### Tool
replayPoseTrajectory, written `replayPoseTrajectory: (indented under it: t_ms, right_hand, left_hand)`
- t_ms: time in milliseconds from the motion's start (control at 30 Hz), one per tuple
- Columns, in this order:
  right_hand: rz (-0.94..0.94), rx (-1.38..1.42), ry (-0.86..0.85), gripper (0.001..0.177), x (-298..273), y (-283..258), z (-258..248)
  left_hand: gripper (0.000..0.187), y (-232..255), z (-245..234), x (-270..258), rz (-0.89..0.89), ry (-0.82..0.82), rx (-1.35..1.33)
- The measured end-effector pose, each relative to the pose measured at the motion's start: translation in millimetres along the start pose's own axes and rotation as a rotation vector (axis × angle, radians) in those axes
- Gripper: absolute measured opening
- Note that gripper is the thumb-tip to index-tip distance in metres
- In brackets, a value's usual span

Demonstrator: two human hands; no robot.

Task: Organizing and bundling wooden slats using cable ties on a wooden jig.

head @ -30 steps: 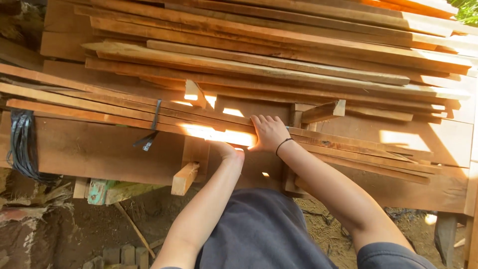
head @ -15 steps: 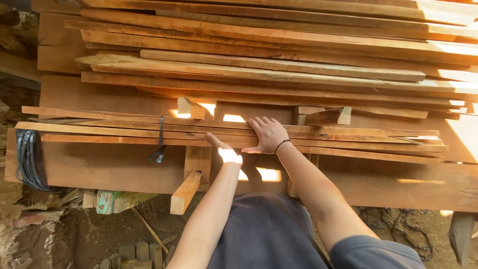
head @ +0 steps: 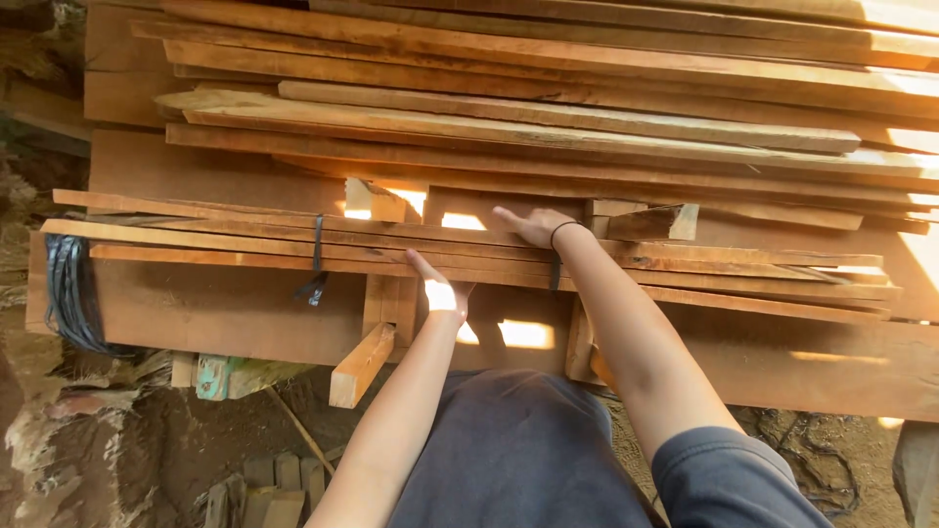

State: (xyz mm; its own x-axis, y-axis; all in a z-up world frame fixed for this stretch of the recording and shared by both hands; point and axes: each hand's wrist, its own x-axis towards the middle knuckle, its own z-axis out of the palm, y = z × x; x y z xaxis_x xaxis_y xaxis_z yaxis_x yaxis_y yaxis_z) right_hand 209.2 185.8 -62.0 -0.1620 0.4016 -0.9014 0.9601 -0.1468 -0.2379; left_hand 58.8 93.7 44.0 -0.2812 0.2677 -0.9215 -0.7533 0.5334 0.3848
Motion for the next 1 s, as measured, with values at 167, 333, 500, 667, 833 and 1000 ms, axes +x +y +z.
replayPoseTrajectory:
  t_ms: [167, 333, 500, 667, 833, 1000]
  right_hand:
    - [0.005, -0.004, -0.034, 0.112, 0, -4, 4]
    - [0.044, -0.042, 0.091, 0.090, -26, -9, 15]
    - [0.045, -0.058, 0.427, 0.071, -32, 11, 63]
    - [-0.209, -0.094, 0.938, 0.041, -36, 31, 127]
    - [-0.372, -0.128, 1.104, 0.038, -30, 58, 179]
    - [-0.340, -0.119, 0.995, 0.028, -27, 52, 161]
  left_hand:
    - [0.125, -6, -27, 33, -0.071, -0.068, -0.188]
    - [0.127, -32, -50, 63, -0.034, -0.151, -0.195]
    - [0.067, -60, -83, 82, 0.034, -0.086, -0.210]
    - [0.094, -59, -90, 65, -0.084, -0.181, -0.239]
    - [0.090, -65, -108, 70, -0.091, -0.265, -0.110]
    - [0.072, -70, -121, 88, -0.057, -0.321, 0.030]
